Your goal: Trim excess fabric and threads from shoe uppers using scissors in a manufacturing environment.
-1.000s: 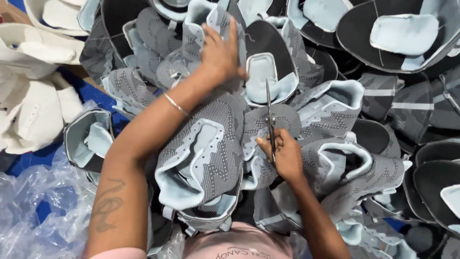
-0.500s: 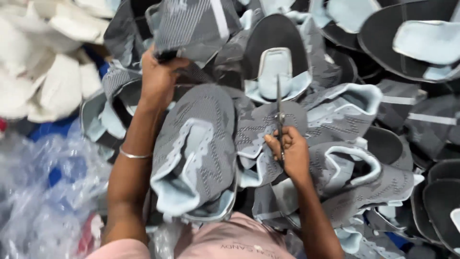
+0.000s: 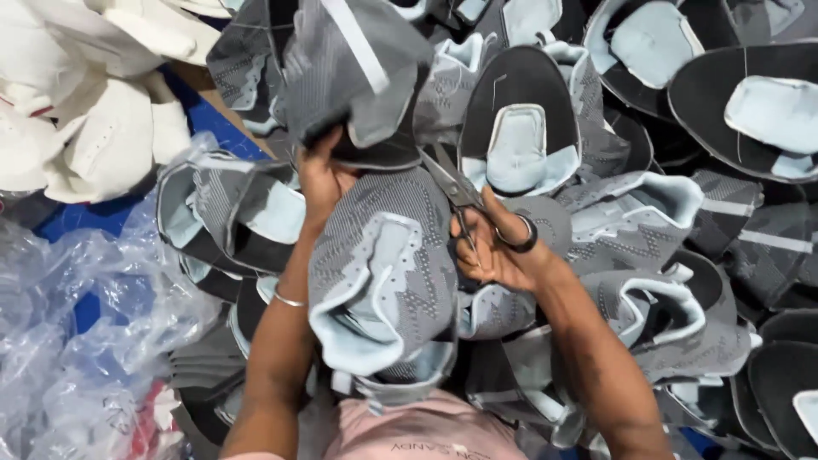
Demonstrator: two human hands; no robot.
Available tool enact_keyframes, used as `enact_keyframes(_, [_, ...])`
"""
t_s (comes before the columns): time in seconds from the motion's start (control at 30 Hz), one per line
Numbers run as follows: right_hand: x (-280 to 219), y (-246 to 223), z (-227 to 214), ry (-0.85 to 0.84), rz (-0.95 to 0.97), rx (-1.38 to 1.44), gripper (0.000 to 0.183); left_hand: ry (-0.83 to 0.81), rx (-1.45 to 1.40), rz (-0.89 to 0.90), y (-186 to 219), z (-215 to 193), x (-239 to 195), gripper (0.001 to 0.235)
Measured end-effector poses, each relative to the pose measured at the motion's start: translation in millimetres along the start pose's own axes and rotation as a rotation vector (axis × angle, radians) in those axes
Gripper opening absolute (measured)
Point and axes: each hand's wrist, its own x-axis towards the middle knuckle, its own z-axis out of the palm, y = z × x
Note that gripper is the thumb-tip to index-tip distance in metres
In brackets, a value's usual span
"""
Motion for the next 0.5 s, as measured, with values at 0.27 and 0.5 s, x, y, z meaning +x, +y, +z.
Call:
enact_keyframes(0.27, [15.4,-15.2,7.0,0.072,-0.001,-0.081,0.069,-0.023,0.530,0.203,-32.6,-93.1,15.4,0.027])
enact_keyframes(0.5, [16.8,9.1,-18.6,0.129,-0.168,-0.206,0.041,0.013,0.322,0.160,-20.1,-51.6,11.0,0.024])
